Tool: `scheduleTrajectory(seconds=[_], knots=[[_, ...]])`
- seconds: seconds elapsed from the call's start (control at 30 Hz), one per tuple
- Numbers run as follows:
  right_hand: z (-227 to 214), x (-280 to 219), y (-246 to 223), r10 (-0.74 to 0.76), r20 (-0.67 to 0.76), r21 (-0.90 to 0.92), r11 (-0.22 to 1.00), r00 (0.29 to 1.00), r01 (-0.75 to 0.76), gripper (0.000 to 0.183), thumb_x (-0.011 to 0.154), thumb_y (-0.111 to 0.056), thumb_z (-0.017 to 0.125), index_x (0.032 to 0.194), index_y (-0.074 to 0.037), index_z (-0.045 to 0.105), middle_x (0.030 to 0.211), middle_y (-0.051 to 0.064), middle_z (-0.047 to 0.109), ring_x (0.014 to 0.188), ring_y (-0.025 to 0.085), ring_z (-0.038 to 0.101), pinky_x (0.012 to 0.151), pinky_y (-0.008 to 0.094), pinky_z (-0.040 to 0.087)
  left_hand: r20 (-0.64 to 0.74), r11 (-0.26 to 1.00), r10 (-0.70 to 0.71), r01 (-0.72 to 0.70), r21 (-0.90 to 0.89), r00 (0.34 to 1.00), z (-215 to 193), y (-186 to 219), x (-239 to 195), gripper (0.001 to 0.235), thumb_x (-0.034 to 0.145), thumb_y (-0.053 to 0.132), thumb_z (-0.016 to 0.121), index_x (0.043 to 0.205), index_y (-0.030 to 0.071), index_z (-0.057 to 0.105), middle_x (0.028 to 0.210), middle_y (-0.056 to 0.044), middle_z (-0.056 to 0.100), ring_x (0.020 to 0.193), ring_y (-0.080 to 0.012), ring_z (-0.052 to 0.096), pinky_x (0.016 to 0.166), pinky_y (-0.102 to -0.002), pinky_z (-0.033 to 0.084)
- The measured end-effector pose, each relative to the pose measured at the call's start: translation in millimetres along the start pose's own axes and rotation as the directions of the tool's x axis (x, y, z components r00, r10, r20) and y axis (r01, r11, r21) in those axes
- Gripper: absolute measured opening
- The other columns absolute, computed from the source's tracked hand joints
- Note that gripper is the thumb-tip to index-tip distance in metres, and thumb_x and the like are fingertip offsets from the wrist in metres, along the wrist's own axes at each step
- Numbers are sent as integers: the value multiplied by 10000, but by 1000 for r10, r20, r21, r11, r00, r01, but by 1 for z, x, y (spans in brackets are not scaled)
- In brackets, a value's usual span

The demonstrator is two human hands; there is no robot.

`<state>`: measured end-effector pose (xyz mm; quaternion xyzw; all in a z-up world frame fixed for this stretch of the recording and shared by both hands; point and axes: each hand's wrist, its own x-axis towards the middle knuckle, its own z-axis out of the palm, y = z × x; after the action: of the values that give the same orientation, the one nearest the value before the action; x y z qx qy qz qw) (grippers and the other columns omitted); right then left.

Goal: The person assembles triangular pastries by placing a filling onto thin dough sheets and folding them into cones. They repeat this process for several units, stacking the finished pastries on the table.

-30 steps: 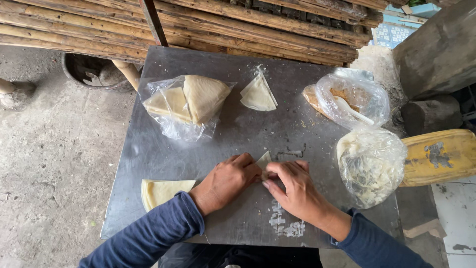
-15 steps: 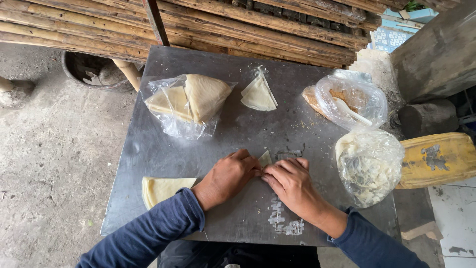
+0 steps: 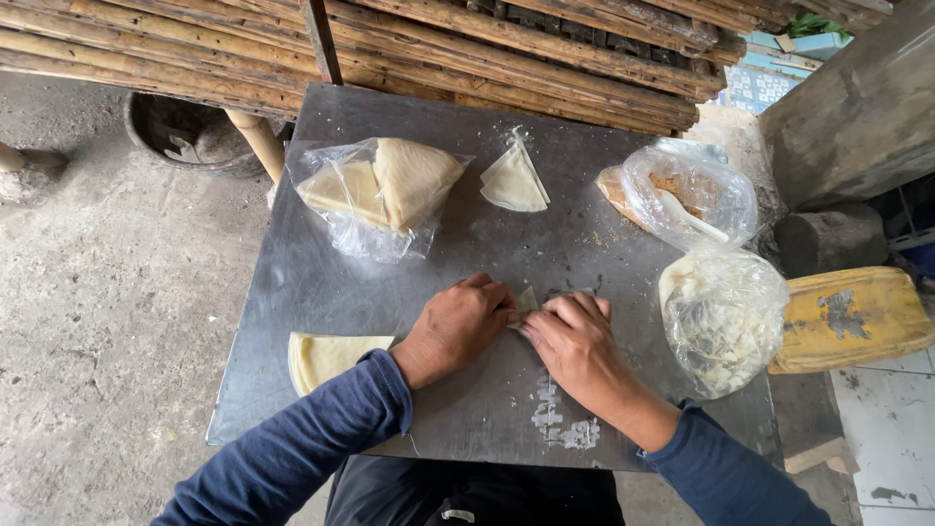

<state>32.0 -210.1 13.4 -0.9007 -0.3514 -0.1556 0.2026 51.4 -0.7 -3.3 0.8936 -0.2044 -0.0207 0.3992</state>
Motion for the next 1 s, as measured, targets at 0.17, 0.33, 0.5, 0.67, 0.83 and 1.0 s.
scheduleTrajectory(seconds=[0.17, 0.33, 0.5, 0.67, 0.83, 1.0], knots=[[0, 3, 2, 26, -19, 81, 996, 999, -24, 340, 854, -224, 763, 1116, -41, 645, 916, -6, 625, 934, 189, 585, 885, 428, 358, -61, 995, 42, -37, 90, 997, 10, -5, 0, 191, 915, 272, 697, 985, 96, 721, 985, -113, 691, 934, -332, 694, 791, -426, 564], [0, 2, -1, 40, 37, -5, 999, 999, -40, 129, 906, -202, 734, 992, -134, 665, 892, -5, 615, 910, 188, 585, 874, 407, 340, -75, 995, 76, -71, 70, 994, 5, -4, 1, 183, 932, 252, 675, 1007, 87, 702, 989, -108, 698, 925, -331, 700, 785, -424, 563], [5, 1, 6, 57, -7, 5, 998, 998, -57, 114, 927, -197, 712, 1013, -134, 670, 924, 25, 597, 929, 204, 577, 872, 396, 342, 5, 991, 135, -135, 8, 991, -8, -2, 2, 203, 945, 282, 673, 1022, 101, 727, 977, -118, 695, 855, -331, 704, 775, -423, 563], [9, 0, 12, 105, -17, 163, 981, 994, -101, 246, 942, -207, 702, 1137, -69, 643, 950, -9, 625, 919, 175, 587, 894, 405, 339, -48, 995, 96, -95, 23, 994, -7, 2, 3, 200, 937, 282, 695, 999, 97, 738, 965, -118, 690, 860, -318, 702, 782, -411, 567], [7, 4, 11, 94, 45, 23, 995, 995, -95, 111, 913, -223, 719, 980, -143, 682, 903, -11, 616, 898, 189, 567, 854, 399, 322, -105, 995, 18, -28, -97, 994, -11, 5, 1, 284, 856, 246, 733, 1073, 65, 704, 1075, -146, 632, 843, -318, 684, 749, -397, 569], [7, 5, 8, 71, -23, -16, 997, 997, -72, 121, 936, -211, 703, 1035, -144, 687, 929, -4, 612, 929, 194, 568, 871, 387, 328, -124, 992, 72, -58, 109, 990, 7, -1, 5, 198, 946, 262, 694, 1032, 84, 688, 1033, -100, 635, 888, -307, 688, 776, -407, 574]])
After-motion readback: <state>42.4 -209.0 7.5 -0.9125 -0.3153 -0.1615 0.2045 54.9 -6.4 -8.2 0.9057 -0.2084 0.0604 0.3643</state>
